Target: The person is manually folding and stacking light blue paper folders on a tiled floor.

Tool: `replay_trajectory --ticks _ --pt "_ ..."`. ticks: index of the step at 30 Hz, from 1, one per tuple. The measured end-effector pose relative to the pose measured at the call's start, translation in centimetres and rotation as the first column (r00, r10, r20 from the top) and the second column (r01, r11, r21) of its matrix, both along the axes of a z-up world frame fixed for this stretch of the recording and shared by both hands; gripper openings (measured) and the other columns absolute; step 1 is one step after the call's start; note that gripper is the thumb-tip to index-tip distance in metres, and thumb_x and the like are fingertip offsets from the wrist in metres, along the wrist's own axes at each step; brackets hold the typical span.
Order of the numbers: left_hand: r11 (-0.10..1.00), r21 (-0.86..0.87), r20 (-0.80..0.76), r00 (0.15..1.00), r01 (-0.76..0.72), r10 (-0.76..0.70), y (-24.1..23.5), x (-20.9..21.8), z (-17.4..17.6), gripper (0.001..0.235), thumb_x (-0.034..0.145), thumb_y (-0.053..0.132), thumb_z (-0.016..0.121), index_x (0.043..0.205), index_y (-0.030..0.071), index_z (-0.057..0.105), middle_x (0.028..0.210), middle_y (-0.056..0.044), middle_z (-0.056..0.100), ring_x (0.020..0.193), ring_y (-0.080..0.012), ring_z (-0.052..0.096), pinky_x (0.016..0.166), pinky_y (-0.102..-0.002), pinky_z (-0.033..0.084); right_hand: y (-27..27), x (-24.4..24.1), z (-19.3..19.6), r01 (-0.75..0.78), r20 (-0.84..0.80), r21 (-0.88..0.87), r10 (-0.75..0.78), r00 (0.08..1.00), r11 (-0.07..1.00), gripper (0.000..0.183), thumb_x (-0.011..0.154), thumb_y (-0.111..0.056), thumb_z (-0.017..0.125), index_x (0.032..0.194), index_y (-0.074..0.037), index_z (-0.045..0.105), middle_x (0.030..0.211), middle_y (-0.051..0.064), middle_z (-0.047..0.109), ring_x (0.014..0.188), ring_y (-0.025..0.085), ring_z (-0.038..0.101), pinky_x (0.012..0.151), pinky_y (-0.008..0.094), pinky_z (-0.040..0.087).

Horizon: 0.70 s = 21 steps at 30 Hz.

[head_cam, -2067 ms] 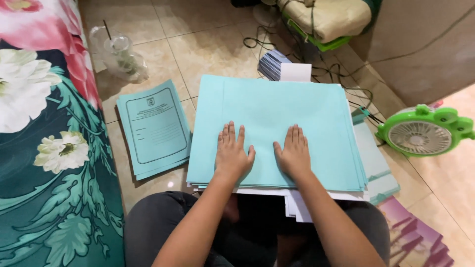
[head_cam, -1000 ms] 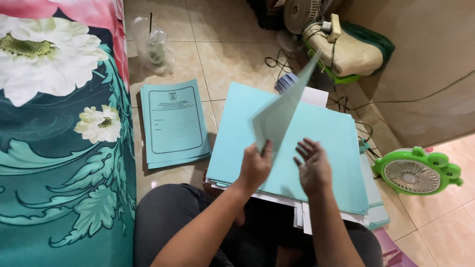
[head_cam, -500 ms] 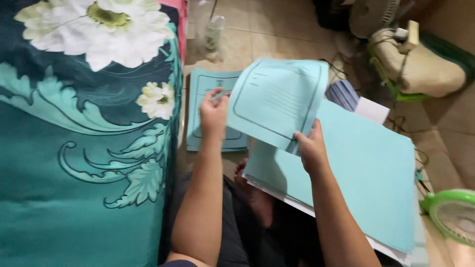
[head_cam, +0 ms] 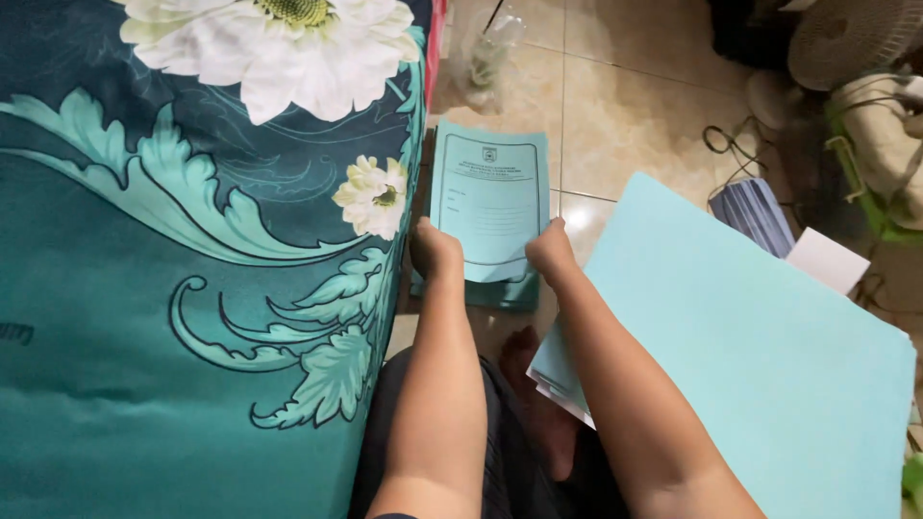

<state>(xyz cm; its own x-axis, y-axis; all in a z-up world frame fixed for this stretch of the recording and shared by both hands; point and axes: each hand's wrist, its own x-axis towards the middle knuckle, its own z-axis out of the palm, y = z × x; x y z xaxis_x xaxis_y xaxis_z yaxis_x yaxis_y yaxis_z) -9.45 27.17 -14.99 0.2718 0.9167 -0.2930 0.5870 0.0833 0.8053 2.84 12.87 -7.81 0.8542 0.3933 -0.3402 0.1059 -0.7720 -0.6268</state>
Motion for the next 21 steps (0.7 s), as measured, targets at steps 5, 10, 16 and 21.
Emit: replay_trajectory --ticks 5,10,16,21 --pt "0.999 -0.037 -0.192 0.981 0.002 -0.009 -0.5 -1.1 3.7 0.036 0.09 0.0 0.066 0.126 0.0 0.067 0.12 -0.02 0.071 0.112 -0.0364 0.071 0.095 -0.052 0.059 -0.9 2.8 -8.3 -0.094 0.05 -0.206 0.106 0.993 0.974 0.044 0.086 -0.001 0.053 0.127 0.014 0.048 0.112 0.033 0.064 0.107 0.046 0.066 0.089 0.045 0.056" --pt "0.989 -0.151 -0.247 0.969 -0.006 -0.032 -2.8 -4.0 13.6 0.052 0.09 0.002 0.065 0.141 -0.001 0.053 0.142 -0.024 0.058 0.13 -0.0386 0.059 0.108 -0.057 0.051 -0.6 3.4 -9.3 -0.114 -0.04 -0.388 0.107 0.993 0.915 0.039 0.082 -0.004 0.061 0.116 0.015 0.058 0.093 0.027 0.07 0.086 0.038 0.072 0.075 0.041 0.059" --pt "0.957 -0.262 -0.265 0.945 0.123 -0.194 -1.6 -1.3 4.3 0.066 0.09 0.004 0.056 0.15 -0.008 0.03 0.154 -0.025 0.039 0.134 -0.0503 0.046 0.104 -0.066 0.041 -0.3 2.0 -8.1 -0.446 -0.158 -0.638 0.461 0.873 0.628 0.037 0.098 -0.012 0.049 0.12 0.006 0.073 0.12 0.024 0.073 0.117 0.038 0.069 0.103 0.051 0.051" --pt "0.968 -0.216 -0.319 0.928 0.127 -0.193 -0.9 0.0 1.1 0.067 0.09 0.006 0.058 0.149 -0.012 0.032 0.148 -0.029 0.047 0.129 -0.0529 0.051 0.097 -0.068 0.042 -0.2 3.1 -10.1 -0.163 -0.19 -0.336 0.103 0.976 0.928 0.044 0.088 -0.02 0.059 0.121 0.008 0.07 0.117 0.026 0.073 0.117 0.041 0.068 0.096 0.056 0.054"
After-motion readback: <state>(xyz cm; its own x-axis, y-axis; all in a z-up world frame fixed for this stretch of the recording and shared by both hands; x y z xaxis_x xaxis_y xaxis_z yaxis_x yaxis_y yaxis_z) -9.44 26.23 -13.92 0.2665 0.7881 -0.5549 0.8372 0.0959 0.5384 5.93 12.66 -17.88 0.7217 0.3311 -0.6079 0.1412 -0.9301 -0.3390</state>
